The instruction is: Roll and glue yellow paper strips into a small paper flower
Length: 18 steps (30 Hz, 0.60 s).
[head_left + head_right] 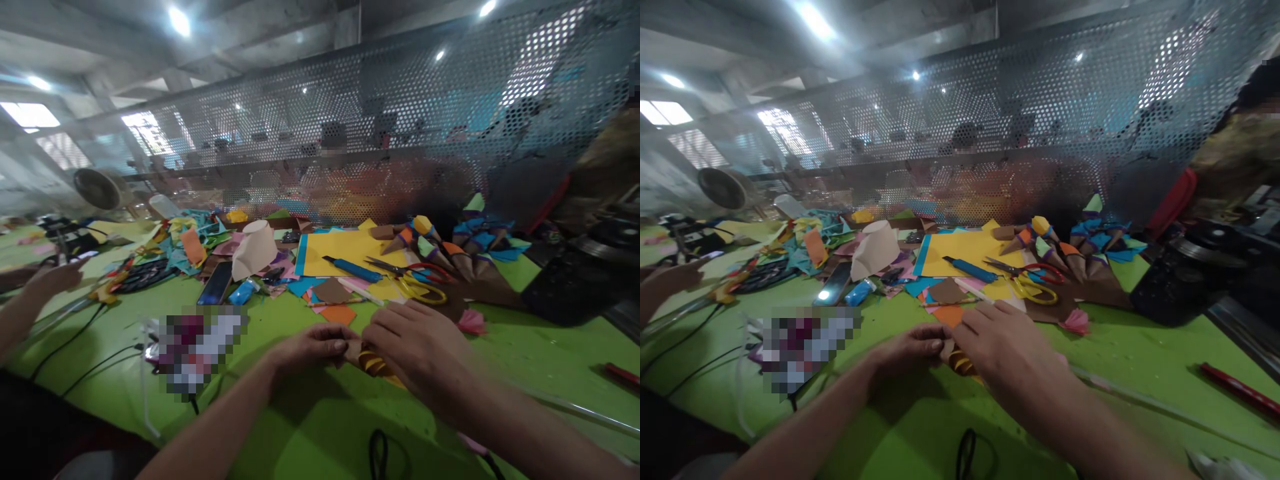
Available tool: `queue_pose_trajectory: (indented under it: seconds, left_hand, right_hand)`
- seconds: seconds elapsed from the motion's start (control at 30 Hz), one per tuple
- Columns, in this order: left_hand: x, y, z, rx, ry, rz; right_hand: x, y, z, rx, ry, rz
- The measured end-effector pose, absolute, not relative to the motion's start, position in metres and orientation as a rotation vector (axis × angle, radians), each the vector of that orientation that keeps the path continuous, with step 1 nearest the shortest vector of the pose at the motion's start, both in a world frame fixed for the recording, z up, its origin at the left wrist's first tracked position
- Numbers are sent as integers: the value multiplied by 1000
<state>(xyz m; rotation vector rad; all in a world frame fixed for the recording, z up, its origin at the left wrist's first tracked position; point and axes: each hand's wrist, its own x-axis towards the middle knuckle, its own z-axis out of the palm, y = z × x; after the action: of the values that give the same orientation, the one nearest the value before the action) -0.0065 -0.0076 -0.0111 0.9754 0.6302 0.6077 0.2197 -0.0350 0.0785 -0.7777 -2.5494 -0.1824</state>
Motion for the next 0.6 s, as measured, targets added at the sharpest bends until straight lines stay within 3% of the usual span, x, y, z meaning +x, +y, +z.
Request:
queue_pose_trajectory:
  seconds: [0.33,0.6]
  left_hand:
    - [-5,-13,-8,935,622,614]
    - [-6,-10,-9,968,586,595]
  right_hand:
    - [219,-38,81,-814,-2532,21]
    - [218,-35,83,-801,-2604,-77]
